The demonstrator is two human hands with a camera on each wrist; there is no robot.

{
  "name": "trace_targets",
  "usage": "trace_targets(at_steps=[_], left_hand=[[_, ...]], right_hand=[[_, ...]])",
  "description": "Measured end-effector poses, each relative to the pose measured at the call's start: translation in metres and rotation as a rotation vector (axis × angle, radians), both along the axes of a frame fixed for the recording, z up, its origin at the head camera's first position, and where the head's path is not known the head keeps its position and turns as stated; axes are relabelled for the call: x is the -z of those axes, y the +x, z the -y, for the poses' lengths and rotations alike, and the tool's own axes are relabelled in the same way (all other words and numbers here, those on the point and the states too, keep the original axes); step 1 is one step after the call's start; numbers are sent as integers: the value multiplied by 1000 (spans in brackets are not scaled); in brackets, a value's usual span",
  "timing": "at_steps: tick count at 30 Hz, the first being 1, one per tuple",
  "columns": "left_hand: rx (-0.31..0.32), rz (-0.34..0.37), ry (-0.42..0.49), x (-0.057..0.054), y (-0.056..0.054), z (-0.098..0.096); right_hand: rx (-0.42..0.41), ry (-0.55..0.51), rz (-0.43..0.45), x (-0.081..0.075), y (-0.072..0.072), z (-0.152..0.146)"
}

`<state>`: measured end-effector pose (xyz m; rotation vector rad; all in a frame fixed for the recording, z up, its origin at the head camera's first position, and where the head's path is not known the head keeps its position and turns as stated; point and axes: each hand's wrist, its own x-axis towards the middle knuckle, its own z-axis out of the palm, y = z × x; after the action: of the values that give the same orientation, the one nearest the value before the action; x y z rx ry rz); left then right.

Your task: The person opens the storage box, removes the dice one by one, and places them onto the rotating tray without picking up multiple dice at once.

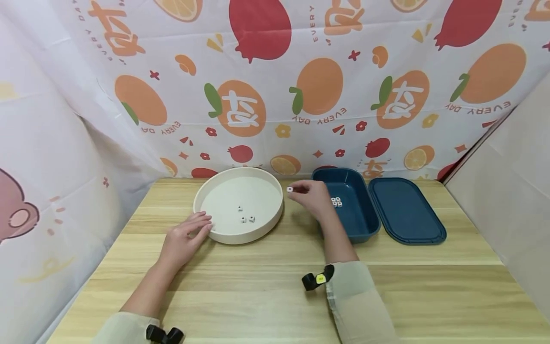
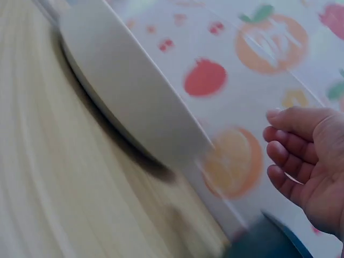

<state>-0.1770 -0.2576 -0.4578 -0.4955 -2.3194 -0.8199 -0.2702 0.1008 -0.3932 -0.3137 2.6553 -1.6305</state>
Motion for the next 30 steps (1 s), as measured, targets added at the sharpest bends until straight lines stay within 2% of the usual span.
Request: trace_targets(at_steps=[4, 9, 16, 18, 24, 30], left_hand=[[4, -9, -3, 2, 0, 1], [17, -24, -14, 4, 0, 0], [22, -59, -68, 1, 1, 0], [34, -85, -87, 1, 1, -1], [50, -159, -114, 0, -1, -1], [42, -131, -113, 1, 0, -2]], right_hand=[[-55, -26, 52, 4, -5, 41], [-116, 42, 54, 16, -13, 79], [-236, 325, -85, 24, -23, 109], [-256, 398, -92, 25, -25, 113], [-258, 492, 18, 24, -27, 122], [-253, 538, 134, 24, -30, 126]])
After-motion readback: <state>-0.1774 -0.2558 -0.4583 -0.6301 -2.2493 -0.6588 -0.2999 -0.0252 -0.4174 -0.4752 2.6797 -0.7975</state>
